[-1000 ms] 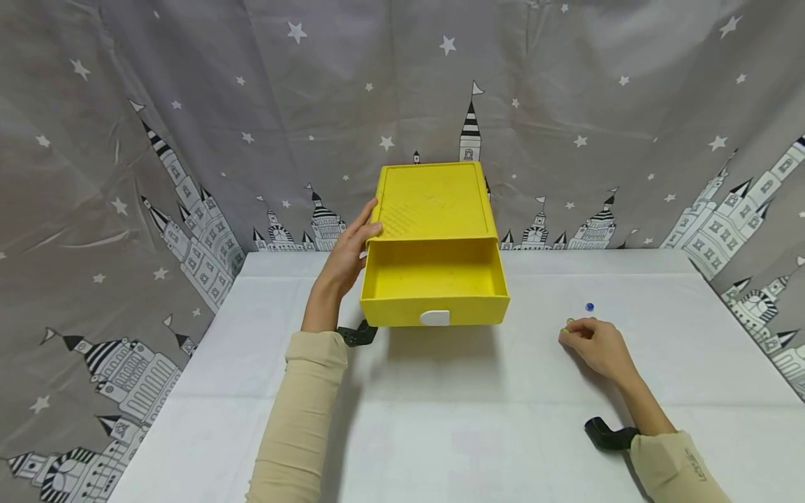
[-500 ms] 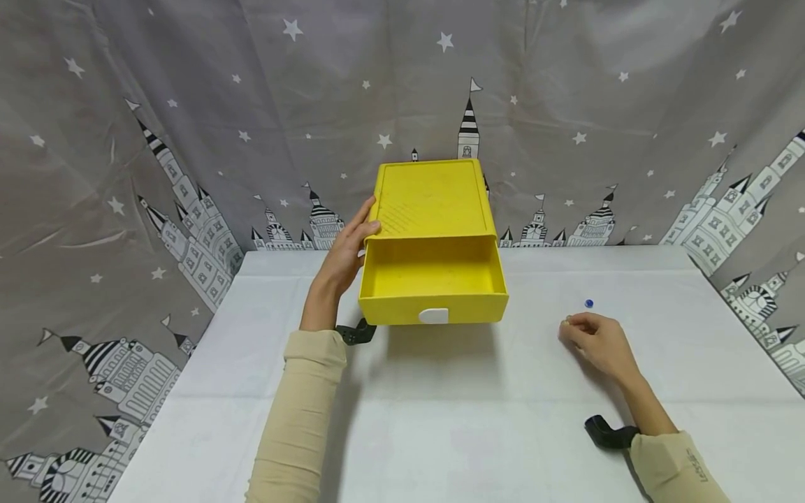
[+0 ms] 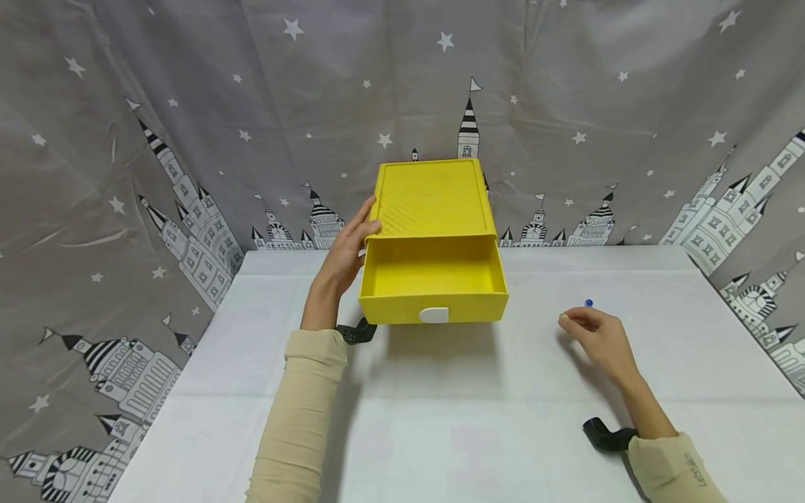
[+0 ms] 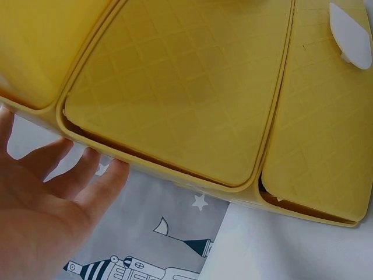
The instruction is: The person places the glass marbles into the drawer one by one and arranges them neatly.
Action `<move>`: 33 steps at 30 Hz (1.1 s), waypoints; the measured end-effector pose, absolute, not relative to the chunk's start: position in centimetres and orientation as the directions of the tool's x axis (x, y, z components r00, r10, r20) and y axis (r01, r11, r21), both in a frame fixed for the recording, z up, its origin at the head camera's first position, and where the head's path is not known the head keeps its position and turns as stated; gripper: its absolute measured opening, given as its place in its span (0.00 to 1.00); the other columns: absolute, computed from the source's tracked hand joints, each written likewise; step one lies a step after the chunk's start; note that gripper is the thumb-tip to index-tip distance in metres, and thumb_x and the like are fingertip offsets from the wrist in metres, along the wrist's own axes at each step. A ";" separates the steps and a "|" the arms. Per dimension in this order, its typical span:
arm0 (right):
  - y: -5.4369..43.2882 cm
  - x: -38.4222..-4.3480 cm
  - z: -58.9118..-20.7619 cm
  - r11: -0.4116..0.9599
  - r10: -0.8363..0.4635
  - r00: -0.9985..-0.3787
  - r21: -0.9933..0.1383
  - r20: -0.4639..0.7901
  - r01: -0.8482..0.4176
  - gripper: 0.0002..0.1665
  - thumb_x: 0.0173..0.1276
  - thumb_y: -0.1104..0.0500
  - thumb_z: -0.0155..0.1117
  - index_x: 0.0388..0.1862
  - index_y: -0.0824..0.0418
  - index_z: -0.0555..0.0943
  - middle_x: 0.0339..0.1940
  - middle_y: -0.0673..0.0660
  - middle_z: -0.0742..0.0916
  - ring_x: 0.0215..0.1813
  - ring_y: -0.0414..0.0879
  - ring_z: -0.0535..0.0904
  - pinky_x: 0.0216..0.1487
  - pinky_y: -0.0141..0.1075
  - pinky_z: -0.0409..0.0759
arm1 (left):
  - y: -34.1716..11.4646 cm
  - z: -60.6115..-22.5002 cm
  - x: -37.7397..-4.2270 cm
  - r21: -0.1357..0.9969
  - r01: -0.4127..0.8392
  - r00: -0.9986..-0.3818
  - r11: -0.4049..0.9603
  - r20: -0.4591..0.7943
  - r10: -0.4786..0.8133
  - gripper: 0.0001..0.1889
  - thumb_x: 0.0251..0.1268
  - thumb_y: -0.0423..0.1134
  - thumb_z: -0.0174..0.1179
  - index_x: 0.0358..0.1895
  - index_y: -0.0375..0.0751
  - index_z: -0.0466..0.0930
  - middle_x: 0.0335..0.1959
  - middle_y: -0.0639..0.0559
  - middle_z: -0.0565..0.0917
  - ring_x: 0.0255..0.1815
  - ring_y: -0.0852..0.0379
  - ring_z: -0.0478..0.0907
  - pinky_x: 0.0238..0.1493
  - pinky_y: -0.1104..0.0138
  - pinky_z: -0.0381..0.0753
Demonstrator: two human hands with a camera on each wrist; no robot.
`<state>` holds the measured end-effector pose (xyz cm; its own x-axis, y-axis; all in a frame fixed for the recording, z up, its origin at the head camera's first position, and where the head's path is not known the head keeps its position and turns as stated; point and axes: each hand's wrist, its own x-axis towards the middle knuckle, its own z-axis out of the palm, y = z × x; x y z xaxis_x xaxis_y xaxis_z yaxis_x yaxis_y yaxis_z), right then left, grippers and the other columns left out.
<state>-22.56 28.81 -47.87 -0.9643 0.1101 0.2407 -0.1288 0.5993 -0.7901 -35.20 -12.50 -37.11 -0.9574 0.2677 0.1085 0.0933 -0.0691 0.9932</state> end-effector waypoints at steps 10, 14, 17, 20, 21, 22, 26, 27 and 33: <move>27.9 -22.2 -46.8 0.576 0.137 -0.940 -0.797 0.312 -0.181 0.15 0.68 0.57 0.67 0.45 0.69 0.85 0.38 0.62 0.88 0.35 0.30 0.79 0.37 0.24 0.73 | -12.4 -37.1 -35.2 0.993 0.095 -0.956 -0.068 0.110 0.272 0.33 0.72 0.49 0.52 0.78 0.68 0.53 0.79 0.59 0.53 0.71 0.49 0.60 0.68 0.46 0.61; 27.6 -22.0 -46.4 0.575 0.127 -0.937 -0.794 0.325 -0.197 0.14 0.68 0.58 0.67 0.44 0.69 0.85 0.37 0.62 0.88 0.36 0.29 0.79 0.38 0.22 0.74 | -12.4 -37.1 -35.1 0.993 0.092 -0.957 -0.072 0.108 0.268 0.33 0.73 0.48 0.51 0.78 0.68 0.53 0.78 0.60 0.53 0.71 0.50 0.60 0.68 0.46 0.61; 27.5 -21.9 -46.0 0.574 0.129 -0.932 -0.792 0.339 -0.208 0.13 0.68 0.59 0.67 0.43 0.68 0.85 0.33 0.60 0.87 0.33 0.31 0.79 0.36 0.23 0.73 | -12.4 -37.1 -35.1 0.993 0.092 -0.957 -0.072 0.108 0.268 0.33 0.72 0.49 0.51 0.78 0.68 0.54 0.78 0.59 0.53 0.70 0.49 0.61 0.68 0.46 0.61; 27.3 -21.8 -45.6 0.563 0.139 -0.927 -0.798 0.348 -0.215 0.12 0.67 0.59 0.67 0.42 0.67 0.86 0.28 0.57 0.86 0.30 0.35 0.79 0.33 0.25 0.73 | -12.5 -37.1 -35.1 0.993 0.097 -0.957 -0.069 0.112 0.266 0.33 0.72 0.49 0.51 0.78 0.68 0.54 0.78 0.59 0.53 0.69 0.49 0.61 0.68 0.46 0.60; 27.3 -21.7 -45.5 0.556 0.143 -0.926 -0.803 0.349 -0.216 0.12 0.67 0.59 0.68 0.42 0.67 0.86 0.27 0.56 0.85 0.30 0.36 0.78 0.32 0.26 0.72 | -12.5 -37.1 -35.1 0.993 0.098 -0.957 -0.068 0.113 0.267 0.33 0.72 0.49 0.51 0.78 0.68 0.54 0.78 0.59 0.53 0.69 0.49 0.61 0.68 0.46 0.60; 27.2 -21.6 -45.3 0.553 0.148 -0.926 -0.805 0.347 -0.214 0.12 0.67 0.59 0.68 0.42 0.67 0.86 0.26 0.56 0.85 0.30 0.37 0.78 0.32 0.26 0.73 | -12.5 -37.0 -35.1 0.993 0.100 -0.957 -0.068 0.115 0.266 0.33 0.72 0.49 0.51 0.78 0.68 0.54 0.78 0.59 0.53 0.69 0.49 0.61 0.68 0.46 0.60; 27.0 -21.4 -44.8 0.540 0.152 -0.925 -0.813 0.347 -0.216 0.13 0.68 0.58 0.67 0.43 0.67 0.86 0.28 0.53 0.85 0.33 0.37 0.78 0.35 0.24 0.74 | -12.5 -37.1 -35.1 0.992 0.106 -0.956 -0.066 0.120 0.267 0.33 0.72 0.49 0.51 0.78 0.68 0.53 0.78 0.58 0.54 0.69 0.49 0.62 0.68 0.46 0.61; 26.9 -21.4 -44.6 0.538 0.153 -0.924 -0.814 0.349 -0.218 0.13 0.68 0.58 0.67 0.43 0.67 0.86 0.28 0.52 0.84 0.34 0.37 0.78 0.36 0.24 0.74 | -12.5 -37.1 -35.1 0.992 0.107 -0.956 -0.065 0.121 0.267 0.33 0.72 0.49 0.51 0.78 0.68 0.53 0.78 0.58 0.53 0.69 0.49 0.62 0.68 0.46 0.61; 26.4 -21.0 -43.6 0.534 0.191 -0.911 -0.818 0.365 -0.215 0.13 0.68 0.57 0.67 0.43 0.66 0.85 0.29 0.49 0.84 0.36 0.36 0.78 0.34 0.26 0.73 | -12.4 -37.2 -35.1 0.992 0.110 -0.956 -0.062 0.122 0.266 0.33 0.72 0.49 0.51 0.78 0.67 0.53 0.79 0.58 0.53 0.69 0.48 0.62 0.68 0.45 0.61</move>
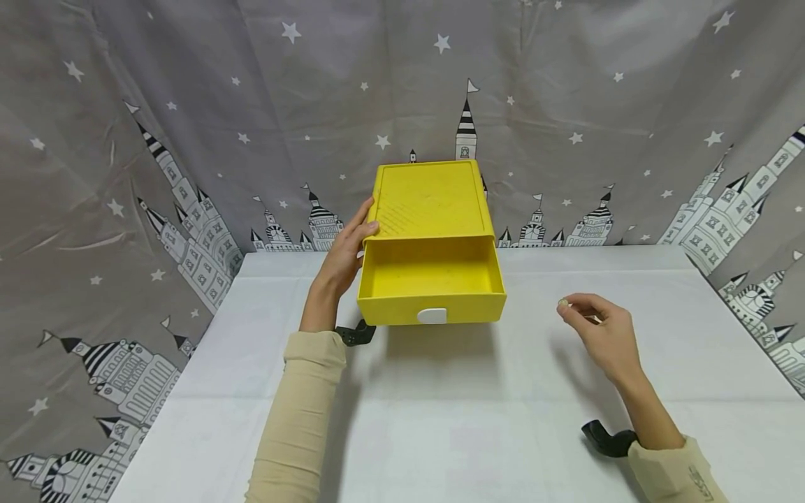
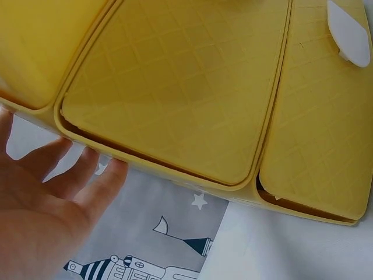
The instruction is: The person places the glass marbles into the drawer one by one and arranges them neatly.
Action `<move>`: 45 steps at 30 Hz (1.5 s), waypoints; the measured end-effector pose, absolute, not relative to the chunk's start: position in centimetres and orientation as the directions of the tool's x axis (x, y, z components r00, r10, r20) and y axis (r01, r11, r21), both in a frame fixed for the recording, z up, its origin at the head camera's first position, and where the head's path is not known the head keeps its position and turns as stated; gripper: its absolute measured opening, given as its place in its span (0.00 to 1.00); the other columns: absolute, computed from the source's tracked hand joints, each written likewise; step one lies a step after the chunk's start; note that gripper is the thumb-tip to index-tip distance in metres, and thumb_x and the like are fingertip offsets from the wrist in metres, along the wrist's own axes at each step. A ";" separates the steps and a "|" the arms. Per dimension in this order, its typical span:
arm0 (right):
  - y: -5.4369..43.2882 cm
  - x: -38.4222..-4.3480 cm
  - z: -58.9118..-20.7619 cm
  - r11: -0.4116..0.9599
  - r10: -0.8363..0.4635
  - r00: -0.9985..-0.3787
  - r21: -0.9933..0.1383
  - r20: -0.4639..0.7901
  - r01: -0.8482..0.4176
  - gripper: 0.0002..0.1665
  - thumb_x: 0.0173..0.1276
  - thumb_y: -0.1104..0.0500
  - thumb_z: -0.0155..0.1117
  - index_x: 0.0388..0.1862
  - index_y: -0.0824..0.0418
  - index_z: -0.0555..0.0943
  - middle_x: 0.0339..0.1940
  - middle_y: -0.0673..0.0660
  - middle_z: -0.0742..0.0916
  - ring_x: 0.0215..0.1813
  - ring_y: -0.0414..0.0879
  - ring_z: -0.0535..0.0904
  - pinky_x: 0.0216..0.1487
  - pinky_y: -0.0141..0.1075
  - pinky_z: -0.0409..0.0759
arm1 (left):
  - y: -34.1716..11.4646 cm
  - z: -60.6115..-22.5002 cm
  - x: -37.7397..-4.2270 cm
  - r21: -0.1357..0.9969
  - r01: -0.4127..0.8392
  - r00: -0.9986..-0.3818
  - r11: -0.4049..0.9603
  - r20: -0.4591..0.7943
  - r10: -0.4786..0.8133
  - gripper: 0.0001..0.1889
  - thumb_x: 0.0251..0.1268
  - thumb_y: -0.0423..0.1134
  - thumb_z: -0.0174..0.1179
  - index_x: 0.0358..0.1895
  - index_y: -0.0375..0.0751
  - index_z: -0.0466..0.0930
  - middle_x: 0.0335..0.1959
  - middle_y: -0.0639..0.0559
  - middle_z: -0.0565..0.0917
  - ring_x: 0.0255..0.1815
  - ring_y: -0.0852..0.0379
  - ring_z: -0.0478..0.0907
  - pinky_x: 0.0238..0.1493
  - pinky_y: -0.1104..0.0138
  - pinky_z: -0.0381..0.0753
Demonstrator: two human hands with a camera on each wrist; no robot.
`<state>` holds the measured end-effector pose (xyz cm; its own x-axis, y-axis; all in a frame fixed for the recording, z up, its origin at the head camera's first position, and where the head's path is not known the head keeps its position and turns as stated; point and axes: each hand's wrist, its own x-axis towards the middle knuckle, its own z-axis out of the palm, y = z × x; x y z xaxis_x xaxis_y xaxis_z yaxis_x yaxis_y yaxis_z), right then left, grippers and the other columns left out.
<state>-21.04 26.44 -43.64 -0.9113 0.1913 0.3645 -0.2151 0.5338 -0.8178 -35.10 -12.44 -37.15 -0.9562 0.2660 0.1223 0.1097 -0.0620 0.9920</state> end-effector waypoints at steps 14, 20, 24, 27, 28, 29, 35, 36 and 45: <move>25.5 -20.4 -42.2 0.516 0.215 -0.885 -0.817 0.414 -0.257 0.12 0.68 0.60 0.67 0.43 0.69 0.85 0.31 0.47 0.86 0.36 0.34 0.80 0.41 0.21 0.76 | -12.4 -37.2 -35.0 0.993 0.104 -0.956 -0.056 0.116 0.268 0.33 0.72 0.48 0.51 0.79 0.66 0.53 0.79 0.58 0.53 0.68 0.48 0.62 0.68 0.46 0.61; 25.0 -19.8 -41.3 0.495 0.244 -0.874 -0.829 0.419 -0.260 0.11 0.67 0.62 0.68 0.44 0.68 0.86 0.33 0.42 0.85 0.38 0.35 0.80 0.41 0.21 0.76 | -12.2 -36.9 -35.0 0.993 0.089 -0.953 -0.074 0.106 0.283 0.34 0.72 0.46 0.53 0.78 0.67 0.53 0.79 0.59 0.52 0.69 0.49 0.64 0.67 0.47 0.65; 24.3 -19.6 -40.6 0.500 0.227 -0.877 -0.824 0.424 -0.268 0.11 0.67 0.62 0.68 0.44 0.67 0.86 0.35 0.42 0.85 0.40 0.36 0.79 0.43 0.22 0.76 | -12.2 -36.8 -34.9 0.993 0.091 -0.956 -0.070 0.106 0.275 0.34 0.73 0.46 0.53 0.78 0.67 0.53 0.79 0.59 0.53 0.67 0.49 0.66 0.65 0.48 0.66; 23.6 -19.7 -40.0 0.518 0.216 -0.871 -0.808 0.440 -0.280 0.11 0.67 0.61 0.68 0.44 0.67 0.86 0.36 0.42 0.84 0.41 0.36 0.79 0.44 0.22 0.75 | -12.2 -36.8 -34.9 0.993 0.092 -0.957 -0.068 0.107 0.270 0.34 0.73 0.46 0.53 0.78 0.67 0.53 0.79 0.59 0.53 0.66 0.48 0.66 0.65 0.48 0.67; 23.3 -19.7 -39.7 0.516 0.213 -0.867 -0.806 0.450 -0.291 0.10 0.67 0.61 0.68 0.43 0.67 0.86 0.36 0.43 0.84 0.41 0.36 0.79 0.44 0.22 0.75 | -12.2 -36.8 -35.0 0.993 0.092 -0.957 -0.068 0.107 0.269 0.34 0.72 0.46 0.53 0.78 0.67 0.53 0.79 0.59 0.53 0.67 0.48 0.66 0.65 0.48 0.67; 23.0 -19.8 -39.5 0.513 0.209 -0.862 -0.802 0.462 -0.306 0.10 0.67 0.62 0.68 0.43 0.67 0.86 0.36 0.44 0.84 0.41 0.37 0.79 0.45 0.22 0.75 | -12.2 -36.8 -35.0 0.993 0.091 -0.958 -0.069 0.107 0.267 0.34 0.72 0.46 0.53 0.78 0.67 0.54 0.79 0.59 0.53 0.67 0.48 0.66 0.65 0.48 0.66; 21.2 -20.2 -37.5 0.414 0.163 -0.827 -0.798 0.537 -0.437 0.06 0.64 0.69 0.68 0.40 0.69 0.86 0.35 0.49 0.84 0.39 0.41 0.79 0.51 0.25 0.77 | -12.3 -36.8 -34.9 0.993 0.096 -0.959 -0.068 0.111 0.259 0.34 0.72 0.47 0.54 0.78 0.67 0.54 0.79 0.60 0.52 0.71 0.51 0.62 0.67 0.47 0.64; 20.9 -20.3 -37.2 0.399 0.152 -0.821 -0.794 0.550 -0.458 0.06 0.64 0.69 0.68 0.40 0.69 0.86 0.36 0.50 0.84 0.40 0.41 0.79 0.52 0.26 0.77 | -12.3 -36.8 -34.9 0.993 0.098 -0.960 -0.067 0.112 0.258 0.34 0.72 0.47 0.54 0.78 0.67 0.54 0.79 0.60 0.52 0.71 0.51 0.62 0.67 0.46 0.64; 17.7 -20.9 -35.9 0.380 0.052 -0.733 -0.692 0.678 -0.613 0.08 0.61 0.73 0.69 0.41 0.71 0.85 0.38 0.58 0.83 0.43 0.44 0.78 0.51 0.28 0.76 | -12.3 -36.8 -34.8 0.993 0.100 -0.962 -0.057 0.111 0.251 0.34 0.72 0.46 0.53 0.78 0.67 0.53 0.79 0.58 0.52 0.71 0.50 0.62 0.67 0.46 0.64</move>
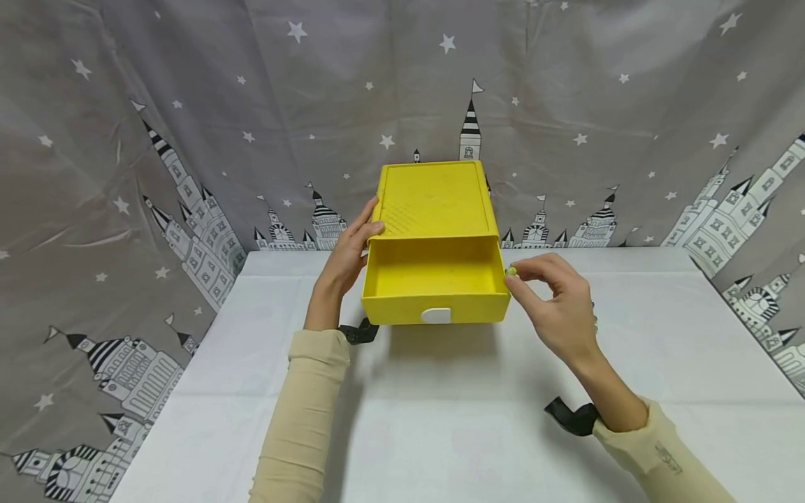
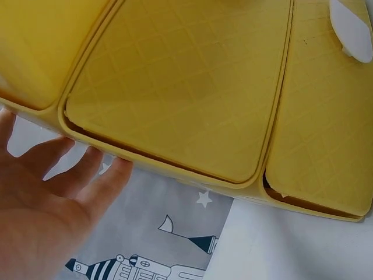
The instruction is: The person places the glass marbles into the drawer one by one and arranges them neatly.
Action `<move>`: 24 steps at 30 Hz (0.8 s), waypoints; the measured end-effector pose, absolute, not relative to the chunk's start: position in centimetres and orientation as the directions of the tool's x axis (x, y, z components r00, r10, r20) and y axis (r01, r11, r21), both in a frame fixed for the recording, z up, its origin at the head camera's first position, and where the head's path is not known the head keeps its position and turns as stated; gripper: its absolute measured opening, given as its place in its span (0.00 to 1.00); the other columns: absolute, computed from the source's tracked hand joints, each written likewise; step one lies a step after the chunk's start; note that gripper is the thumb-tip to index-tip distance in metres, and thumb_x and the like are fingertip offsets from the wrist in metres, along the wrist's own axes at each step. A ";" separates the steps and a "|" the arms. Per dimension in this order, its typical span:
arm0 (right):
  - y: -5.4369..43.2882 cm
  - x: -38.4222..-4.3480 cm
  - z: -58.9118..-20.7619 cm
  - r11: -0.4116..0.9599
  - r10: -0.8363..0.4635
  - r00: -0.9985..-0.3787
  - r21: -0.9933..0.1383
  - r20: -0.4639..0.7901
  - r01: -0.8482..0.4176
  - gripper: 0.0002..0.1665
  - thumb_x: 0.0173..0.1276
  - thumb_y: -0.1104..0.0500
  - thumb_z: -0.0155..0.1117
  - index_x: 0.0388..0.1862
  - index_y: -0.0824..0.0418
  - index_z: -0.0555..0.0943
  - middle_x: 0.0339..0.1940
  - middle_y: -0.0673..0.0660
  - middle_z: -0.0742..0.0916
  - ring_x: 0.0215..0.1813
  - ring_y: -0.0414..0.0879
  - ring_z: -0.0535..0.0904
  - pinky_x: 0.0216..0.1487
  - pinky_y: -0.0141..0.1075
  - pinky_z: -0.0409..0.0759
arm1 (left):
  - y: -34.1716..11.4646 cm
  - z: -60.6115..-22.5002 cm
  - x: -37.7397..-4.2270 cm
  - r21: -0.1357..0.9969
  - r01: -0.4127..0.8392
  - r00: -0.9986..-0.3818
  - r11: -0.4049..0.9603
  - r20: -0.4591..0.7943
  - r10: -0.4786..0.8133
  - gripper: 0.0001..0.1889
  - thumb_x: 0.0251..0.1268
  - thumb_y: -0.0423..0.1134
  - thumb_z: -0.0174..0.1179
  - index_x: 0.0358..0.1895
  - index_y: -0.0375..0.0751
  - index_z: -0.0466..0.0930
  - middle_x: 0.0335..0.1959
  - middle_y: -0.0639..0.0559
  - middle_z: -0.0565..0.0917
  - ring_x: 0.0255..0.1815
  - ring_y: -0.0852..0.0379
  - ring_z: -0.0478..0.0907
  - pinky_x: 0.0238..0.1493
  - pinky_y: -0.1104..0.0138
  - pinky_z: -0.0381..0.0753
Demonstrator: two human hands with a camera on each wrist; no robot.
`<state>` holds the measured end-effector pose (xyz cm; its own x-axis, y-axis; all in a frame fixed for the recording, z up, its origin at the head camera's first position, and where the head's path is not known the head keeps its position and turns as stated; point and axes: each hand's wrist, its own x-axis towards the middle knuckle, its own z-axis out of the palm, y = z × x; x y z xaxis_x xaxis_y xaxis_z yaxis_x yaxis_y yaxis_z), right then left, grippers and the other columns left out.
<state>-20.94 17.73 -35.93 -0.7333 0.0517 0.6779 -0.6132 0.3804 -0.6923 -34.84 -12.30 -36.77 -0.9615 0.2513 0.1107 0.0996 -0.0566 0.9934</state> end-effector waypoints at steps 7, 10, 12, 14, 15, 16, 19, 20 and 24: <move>16.6 -21.5 -35.6 0.412 0.060 -0.732 -0.685 0.679 -0.601 0.08 0.61 0.73 0.69 0.40 0.71 0.86 0.39 0.60 0.83 0.43 0.49 0.79 0.51 0.28 0.75 | -12.4 -36.7 -34.9 0.994 0.099 -0.960 -0.052 0.109 0.259 0.36 0.71 0.46 0.53 0.80 0.63 0.49 0.80 0.59 0.50 0.73 0.50 0.60 0.66 0.46 0.65; 16.4 -21.6 -35.6 0.422 0.047 -0.739 -0.684 0.672 -0.595 0.08 0.61 0.73 0.69 0.40 0.71 0.86 0.39 0.60 0.83 0.43 0.52 0.79 0.51 0.28 0.75 | -12.5 -36.7 -34.9 0.995 0.093 -0.960 -0.048 0.102 0.261 0.36 0.71 0.47 0.53 0.79 0.65 0.50 0.80 0.58 0.50 0.72 0.51 0.60 0.66 0.46 0.65; 16.3 -21.7 -35.6 0.431 0.041 -0.744 -0.683 0.667 -0.589 0.08 0.60 0.72 0.69 0.40 0.71 0.86 0.38 0.60 0.83 0.43 0.52 0.79 0.50 0.28 0.75 | -12.4 -36.7 -35.0 0.995 0.090 -0.960 -0.045 0.099 0.262 0.35 0.71 0.47 0.53 0.79 0.66 0.51 0.80 0.58 0.50 0.72 0.51 0.60 0.67 0.46 0.64; 16.3 -21.8 -35.6 0.441 0.036 -0.749 -0.683 0.662 -0.582 0.09 0.61 0.72 0.69 0.41 0.71 0.86 0.38 0.60 0.83 0.43 0.51 0.79 0.50 0.27 0.75 | -12.4 -36.8 -35.0 0.995 0.093 -0.959 -0.045 0.102 0.263 0.35 0.71 0.47 0.53 0.79 0.67 0.51 0.80 0.58 0.50 0.73 0.51 0.59 0.67 0.46 0.64; 16.3 -21.9 -35.6 0.445 0.034 -0.752 -0.684 0.658 -0.579 0.09 0.60 0.72 0.70 0.41 0.71 0.86 0.39 0.60 0.83 0.43 0.50 0.79 0.50 0.27 0.75 | -12.4 -36.8 -35.1 0.994 0.095 -0.959 -0.045 0.104 0.263 0.35 0.71 0.47 0.53 0.79 0.67 0.51 0.80 0.58 0.50 0.73 0.51 0.59 0.67 0.46 0.64; 16.3 -22.0 -35.7 0.448 0.031 -0.755 -0.684 0.655 -0.576 0.09 0.60 0.71 0.70 0.41 0.71 0.86 0.39 0.60 0.83 0.43 0.49 0.79 0.49 0.27 0.74 | -12.4 -36.8 -35.1 0.994 0.097 -0.959 -0.042 0.105 0.264 0.35 0.71 0.47 0.53 0.79 0.67 0.51 0.80 0.58 0.50 0.74 0.51 0.58 0.67 0.46 0.64; 16.3 -22.1 -35.7 0.457 0.022 -0.761 -0.683 0.649 -0.570 0.11 0.60 0.70 0.71 0.42 0.71 0.85 0.40 0.60 0.84 0.44 0.47 0.78 0.49 0.28 0.74 | -12.5 -36.9 -35.1 0.994 0.102 -0.959 -0.040 0.109 0.262 0.36 0.71 0.48 0.53 0.79 0.66 0.50 0.80 0.58 0.50 0.74 0.51 0.58 0.66 0.45 0.65; 16.3 -22.1 -35.7 0.459 0.022 -0.763 -0.684 0.646 -0.567 0.11 0.60 0.70 0.71 0.43 0.71 0.85 0.40 0.60 0.84 0.44 0.47 0.78 0.49 0.27 0.74 | -12.5 -36.9 -35.1 0.994 0.104 -0.958 -0.039 0.111 0.263 0.36 0.71 0.48 0.53 0.79 0.65 0.50 0.80 0.58 0.50 0.74 0.51 0.58 0.66 0.45 0.65; 16.4 -21.9 -35.7 0.453 0.029 -0.760 -0.686 0.649 -0.569 0.11 0.60 0.70 0.70 0.43 0.72 0.85 0.41 0.60 0.84 0.45 0.47 0.78 0.50 0.27 0.74 | -12.4 -36.9 -35.1 0.994 0.104 -0.959 -0.037 0.110 0.262 0.36 0.71 0.48 0.53 0.79 0.65 0.50 0.80 0.58 0.50 0.74 0.51 0.57 0.67 0.45 0.64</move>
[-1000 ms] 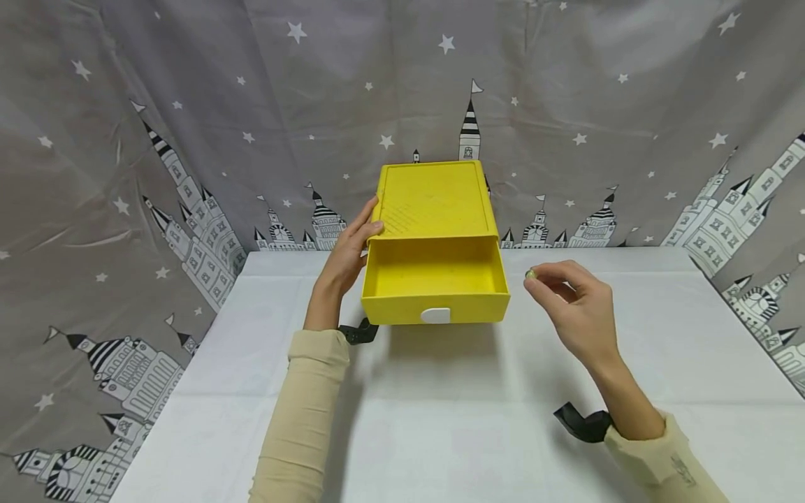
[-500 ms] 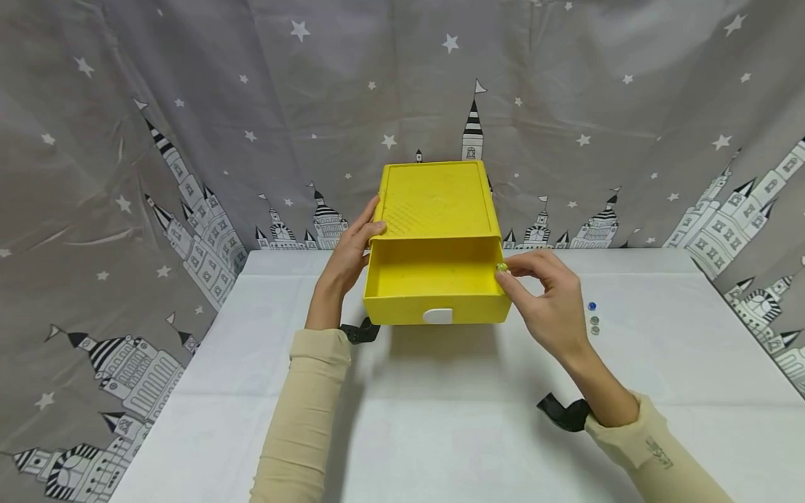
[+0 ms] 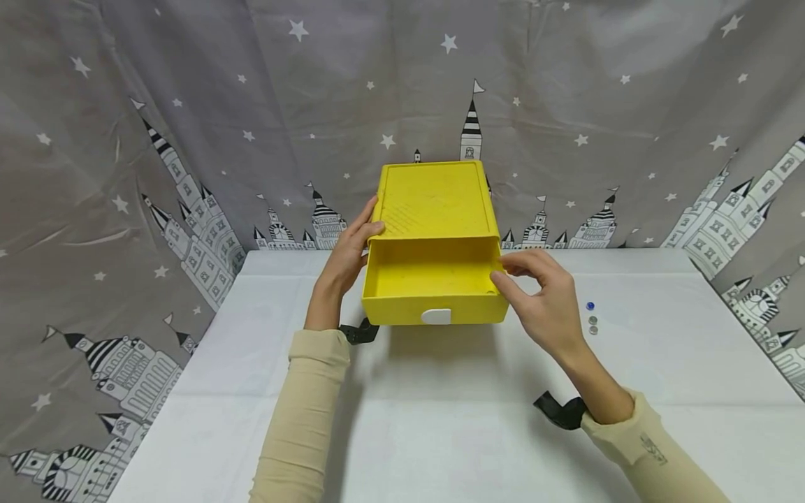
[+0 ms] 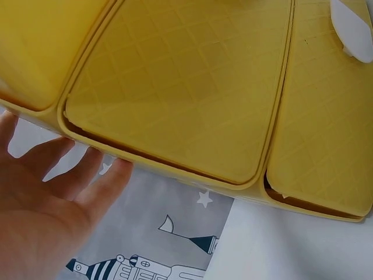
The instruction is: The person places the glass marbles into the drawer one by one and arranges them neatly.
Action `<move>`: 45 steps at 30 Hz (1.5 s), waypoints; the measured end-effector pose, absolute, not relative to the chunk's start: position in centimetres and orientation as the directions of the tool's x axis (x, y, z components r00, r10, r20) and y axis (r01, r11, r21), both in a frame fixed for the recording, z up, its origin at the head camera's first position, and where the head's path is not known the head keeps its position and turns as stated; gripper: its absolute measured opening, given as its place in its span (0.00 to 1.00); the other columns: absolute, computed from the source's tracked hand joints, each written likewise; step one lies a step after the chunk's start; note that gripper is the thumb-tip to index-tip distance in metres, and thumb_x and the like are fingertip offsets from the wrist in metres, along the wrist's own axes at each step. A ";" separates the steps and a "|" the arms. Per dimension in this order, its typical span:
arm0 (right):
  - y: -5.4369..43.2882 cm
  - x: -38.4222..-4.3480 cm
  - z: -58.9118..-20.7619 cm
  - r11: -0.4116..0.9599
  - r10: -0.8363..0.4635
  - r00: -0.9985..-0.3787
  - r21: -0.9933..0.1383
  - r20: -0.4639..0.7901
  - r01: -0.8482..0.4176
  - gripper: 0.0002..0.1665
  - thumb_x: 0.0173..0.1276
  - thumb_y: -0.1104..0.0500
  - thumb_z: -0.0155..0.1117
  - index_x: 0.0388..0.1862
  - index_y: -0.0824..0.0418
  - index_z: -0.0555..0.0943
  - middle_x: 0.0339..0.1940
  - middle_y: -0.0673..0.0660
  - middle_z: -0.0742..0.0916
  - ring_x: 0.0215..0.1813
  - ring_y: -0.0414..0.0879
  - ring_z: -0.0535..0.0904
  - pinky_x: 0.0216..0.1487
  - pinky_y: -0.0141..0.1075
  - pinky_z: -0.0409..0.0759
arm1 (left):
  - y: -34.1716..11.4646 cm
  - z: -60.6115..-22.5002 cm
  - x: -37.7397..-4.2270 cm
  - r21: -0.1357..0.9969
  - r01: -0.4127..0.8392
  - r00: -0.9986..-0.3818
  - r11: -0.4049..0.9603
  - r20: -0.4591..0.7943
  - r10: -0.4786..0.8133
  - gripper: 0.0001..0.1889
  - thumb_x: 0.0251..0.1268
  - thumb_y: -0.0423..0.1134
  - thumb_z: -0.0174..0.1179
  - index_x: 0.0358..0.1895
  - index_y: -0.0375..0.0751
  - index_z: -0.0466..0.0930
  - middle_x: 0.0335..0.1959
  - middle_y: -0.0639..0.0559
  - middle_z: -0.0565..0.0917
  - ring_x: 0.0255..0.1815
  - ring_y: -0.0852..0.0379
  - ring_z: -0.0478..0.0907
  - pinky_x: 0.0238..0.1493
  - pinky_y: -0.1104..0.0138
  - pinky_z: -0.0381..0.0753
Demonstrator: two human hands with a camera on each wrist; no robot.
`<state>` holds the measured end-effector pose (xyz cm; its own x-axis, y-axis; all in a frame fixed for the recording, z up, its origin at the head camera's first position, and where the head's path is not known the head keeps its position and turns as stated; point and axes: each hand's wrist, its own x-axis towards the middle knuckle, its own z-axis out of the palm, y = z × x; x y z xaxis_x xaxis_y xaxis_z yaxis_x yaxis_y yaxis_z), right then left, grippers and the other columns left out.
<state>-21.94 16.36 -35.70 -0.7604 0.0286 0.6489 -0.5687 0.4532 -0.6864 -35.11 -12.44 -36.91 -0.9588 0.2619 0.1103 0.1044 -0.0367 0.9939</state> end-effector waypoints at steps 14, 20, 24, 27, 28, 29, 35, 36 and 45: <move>16.8 -21.5 -35.9 0.451 0.048 -0.776 -0.707 0.629 -0.545 0.09 0.64 0.69 0.68 0.43 0.70 0.85 0.40 0.58 0.84 0.43 0.45 0.78 0.48 0.26 0.75 | -12.5 -36.8 -35.0 0.994 0.096 -0.960 -0.044 0.104 0.261 0.36 0.71 0.47 0.53 0.79 0.66 0.51 0.80 0.58 0.50 0.73 0.50 0.59 0.67 0.45 0.63; 16.9 -21.4 -36.0 0.449 0.054 -0.781 -0.714 0.622 -0.537 0.08 0.64 0.69 0.68 0.42 0.70 0.86 0.37 0.58 0.84 0.40 0.42 0.78 0.46 0.27 0.76 | -12.5 -36.9 -35.1 0.994 0.097 -0.959 -0.046 0.106 0.263 0.35 0.71 0.47 0.53 0.78 0.68 0.52 0.79 0.60 0.50 0.74 0.51 0.58 0.67 0.45 0.63; 17.3 -21.3 -36.2 0.461 0.056 -0.783 -0.712 0.619 -0.530 0.08 0.64 0.68 0.68 0.42 0.70 0.86 0.37 0.57 0.84 0.39 0.40 0.78 0.45 0.27 0.76 | -12.5 -36.9 -35.2 0.994 0.098 -0.958 -0.049 0.108 0.266 0.36 0.71 0.46 0.53 0.79 0.66 0.50 0.80 0.59 0.50 0.73 0.50 0.59 0.67 0.45 0.63; 17.7 -21.3 -36.5 0.477 0.055 -0.781 -0.703 0.622 -0.527 0.08 0.64 0.68 0.69 0.41 0.69 0.86 0.36 0.57 0.85 0.39 0.39 0.77 0.45 0.25 0.76 | -12.5 -36.9 -35.1 0.994 0.099 -0.958 -0.052 0.109 0.265 0.36 0.71 0.46 0.53 0.79 0.66 0.51 0.80 0.60 0.50 0.73 0.51 0.59 0.67 0.45 0.63; 17.9 -21.2 -36.5 0.479 0.055 -0.779 -0.701 0.625 -0.529 0.07 0.63 0.68 0.69 0.41 0.69 0.86 0.36 0.57 0.85 0.38 0.39 0.77 0.45 0.25 0.76 | -12.5 -36.9 -35.1 0.994 0.099 -0.958 -0.051 0.109 0.265 0.35 0.71 0.46 0.53 0.79 0.67 0.51 0.79 0.60 0.50 0.73 0.51 0.59 0.67 0.46 0.63; 18.0 -21.2 -36.6 0.480 0.055 -0.777 -0.699 0.627 -0.530 0.07 0.63 0.69 0.69 0.40 0.69 0.86 0.36 0.57 0.85 0.38 0.38 0.77 0.45 0.25 0.75 | -12.5 -36.8 -35.1 0.994 0.098 -0.958 -0.051 0.108 0.265 0.35 0.71 0.47 0.53 0.79 0.67 0.52 0.79 0.60 0.50 0.73 0.51 0.58 0.67 0.46 0.63; 19.2 -21.0 -37.5 0.506 0.065 -0.773 -0.688 0.632 -0.520 0.08 0.61 0.69 0.71 0.40 0.68 0.86 0.35 0.57 0.85 0.38 0.36 0.76 0.45 0.23 0.74 | -12.3 -36.8 -35.3 0.994 0.102 -0.959 -0.042 0.110 0.263 0.35 0.71 0.47 0.53 0.79 0.66 0.51 0.79 0.62 0.51 0.73 0.51 0.58 0.68 0.45 0.62; 19.4 -20.9 -37.7 0.512 0.067 -0.774 -0.688 0.629 -0.514 0.08 0.62 0.69 0.71 0.40 0.68 0.86 0.35 0.57 0.85 0.38 0.36 0.76 0.45 0.22 0.74 | -12.3 -36.8 -35.3 0.994 0.102 -0.959 -0.042 0.110 0.263 0.35 0.71 0.47 0.53 0.79 0.66 0.51 0.79 0.62 0.51 0.73 0.51 0.59 0.68 0.45 0.63; 21.3 -20.1 -38.7 0.562 0.083 -0.791 -0.684 0.606 -0.465 0.07 0.61 0.71 0.69 0.40 0.69 0.85 0.34 0.56 0.84 0.37 0.35 0.76 0.45 0.22 0.74 | -12.5 -36.8 -35.2 0.995 0.088 -0.958 -0.047 0.097 0.269 0.35 0.71 0.47 0.53 0.78 0.68 0.52 0.79 0.63 0.50 0.73 0.51 0.59 0.67 0.46 0.63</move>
